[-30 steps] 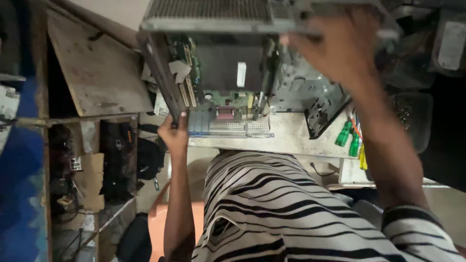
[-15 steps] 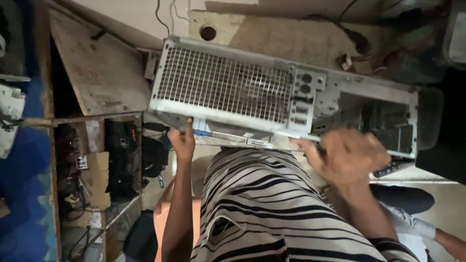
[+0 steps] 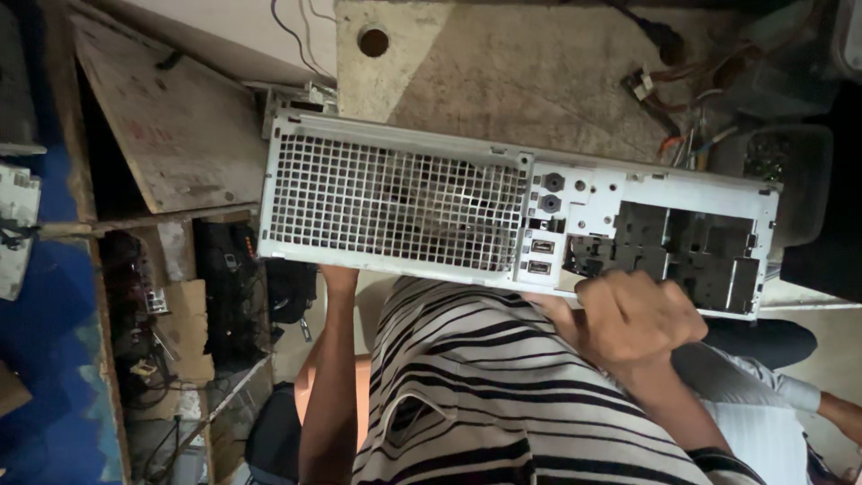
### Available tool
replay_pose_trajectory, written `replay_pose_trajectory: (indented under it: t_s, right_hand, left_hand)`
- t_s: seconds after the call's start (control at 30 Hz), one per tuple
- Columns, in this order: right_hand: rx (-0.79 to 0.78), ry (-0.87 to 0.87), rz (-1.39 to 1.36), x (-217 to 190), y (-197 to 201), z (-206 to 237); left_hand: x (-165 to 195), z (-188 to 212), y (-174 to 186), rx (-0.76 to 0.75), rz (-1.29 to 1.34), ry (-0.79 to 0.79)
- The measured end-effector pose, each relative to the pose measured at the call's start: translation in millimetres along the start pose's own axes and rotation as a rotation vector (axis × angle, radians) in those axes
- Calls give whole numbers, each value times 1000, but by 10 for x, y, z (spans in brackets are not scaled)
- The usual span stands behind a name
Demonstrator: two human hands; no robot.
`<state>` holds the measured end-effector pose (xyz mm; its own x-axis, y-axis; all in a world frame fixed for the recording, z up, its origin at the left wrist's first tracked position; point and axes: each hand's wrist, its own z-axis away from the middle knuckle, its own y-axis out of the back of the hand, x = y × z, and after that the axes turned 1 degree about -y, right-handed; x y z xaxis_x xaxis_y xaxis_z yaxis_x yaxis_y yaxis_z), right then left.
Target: The person works inside an open desktop computer case, adjusting internal components and using a yellow screwdriver to tighten screws on the motherboard and power supply. The person also briefly flips the case to access the rear panel.
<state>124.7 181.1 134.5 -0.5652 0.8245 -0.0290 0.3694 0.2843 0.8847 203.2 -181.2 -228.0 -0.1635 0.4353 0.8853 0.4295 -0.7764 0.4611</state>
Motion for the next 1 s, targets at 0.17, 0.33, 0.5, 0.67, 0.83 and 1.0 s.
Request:
replay_pose_trajectory:
  t_s: [0.17, 0.33, 0.5, 0.67, 0.83, 1.0]
  right_hand:
    - [26, -4, -38, -47, -4, 19]
    - [-9, 3, -40, -74, 20, 46]
    - [-36, -1, -47, -45, -10, 42]
    - [-29, -2, -49, -22, -10, 39]
    - [1, -13, -49, -23, -18, 58]
    - [-7, -9, -23, -12, -53, 86]
  left_hand:
    - [-60, 1, -26, -44, 623, 65]
    - [-32, -19, -42, -91, 991, 183]
    - [-39, -35, -44, -101, 1098, 227]
    - [-66, -43, -55, -99, 1159, 252]
    - [-82, -45, -58, -102, 1229, 274]
    - [-80, -58, -69, -98, 1312, 312]
